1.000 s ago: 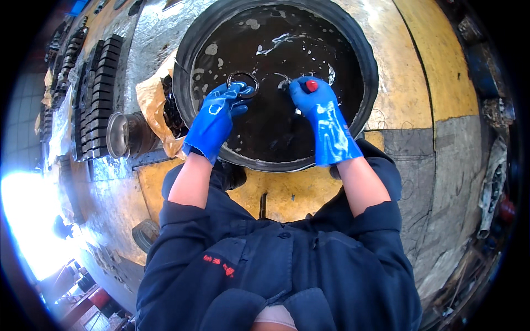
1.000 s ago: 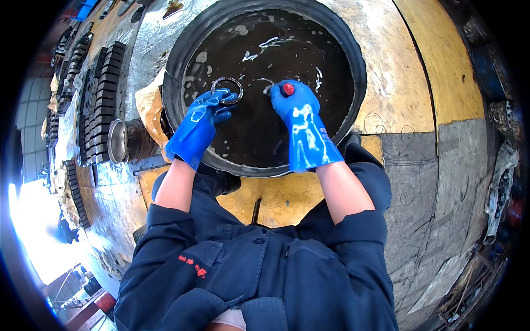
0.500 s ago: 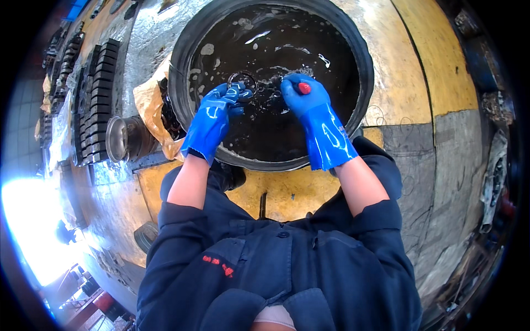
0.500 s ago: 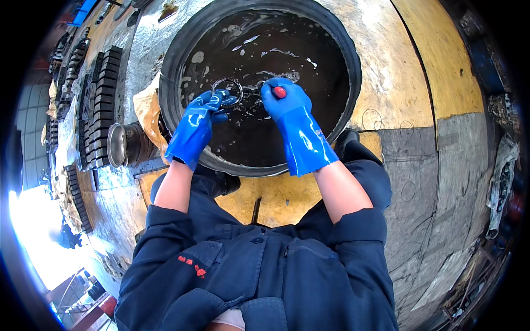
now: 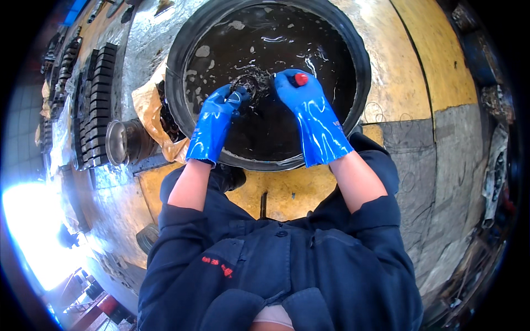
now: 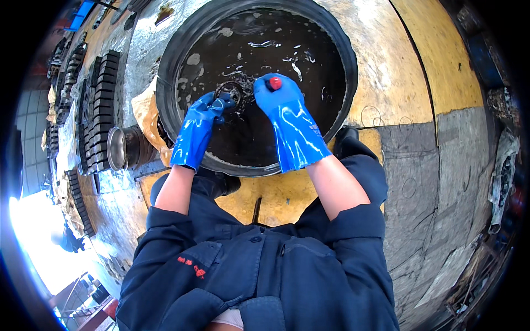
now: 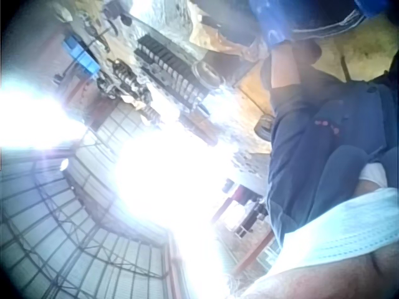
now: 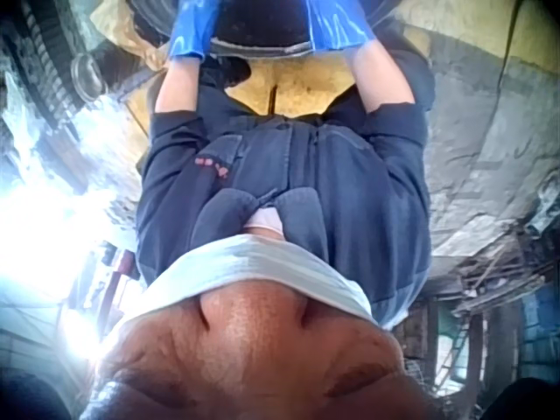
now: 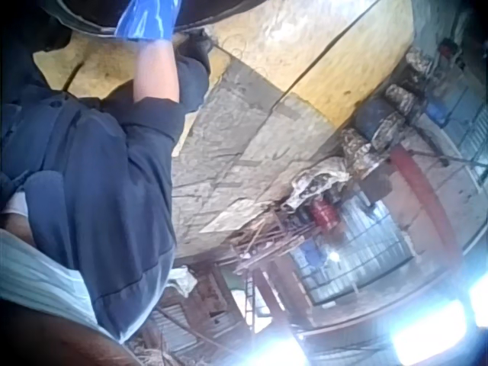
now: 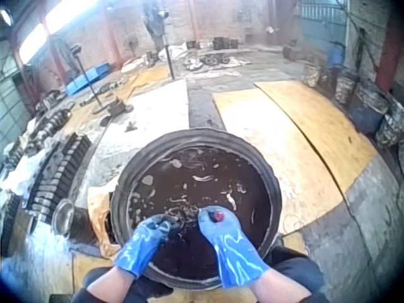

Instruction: The person cleans a small circular mechanical component using a brush and a bucket of liquid. The person repeatedly dips the brush into the bucket and scrubs the part, turning it over several times to reach all sides before placing it onto a piece of cardboard.

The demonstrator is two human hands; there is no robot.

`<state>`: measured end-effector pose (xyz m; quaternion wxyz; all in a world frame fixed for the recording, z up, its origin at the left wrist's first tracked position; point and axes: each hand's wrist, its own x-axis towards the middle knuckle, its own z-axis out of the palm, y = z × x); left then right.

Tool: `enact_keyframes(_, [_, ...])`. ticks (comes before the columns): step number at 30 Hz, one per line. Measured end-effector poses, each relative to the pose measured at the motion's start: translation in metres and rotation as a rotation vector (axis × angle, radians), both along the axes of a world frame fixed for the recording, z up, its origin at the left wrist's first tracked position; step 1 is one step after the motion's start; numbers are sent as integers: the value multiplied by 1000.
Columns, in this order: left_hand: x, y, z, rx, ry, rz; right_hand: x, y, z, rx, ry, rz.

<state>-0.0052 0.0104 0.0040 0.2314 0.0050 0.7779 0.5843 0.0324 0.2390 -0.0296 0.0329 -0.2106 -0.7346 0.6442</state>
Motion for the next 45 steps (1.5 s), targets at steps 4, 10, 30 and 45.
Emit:
enact_keyframes(4, [-6, -11, -7, 0, -15, -14, 6, -2, 18, -242, 111, 32])
enact_keyframes(10, [-10, -9, -26, -53, 128, -44, 10, 3, 11, -168, 5, 57])
enact_keyframes(30, [-30, -18, -53, 5, 341, -144, -4, 6, 18, 381, -266, 450])
enact_keyframes(45, [-5, -6, -5, -19, -69, -136, 0, 10, 6, 740, -286, 305])
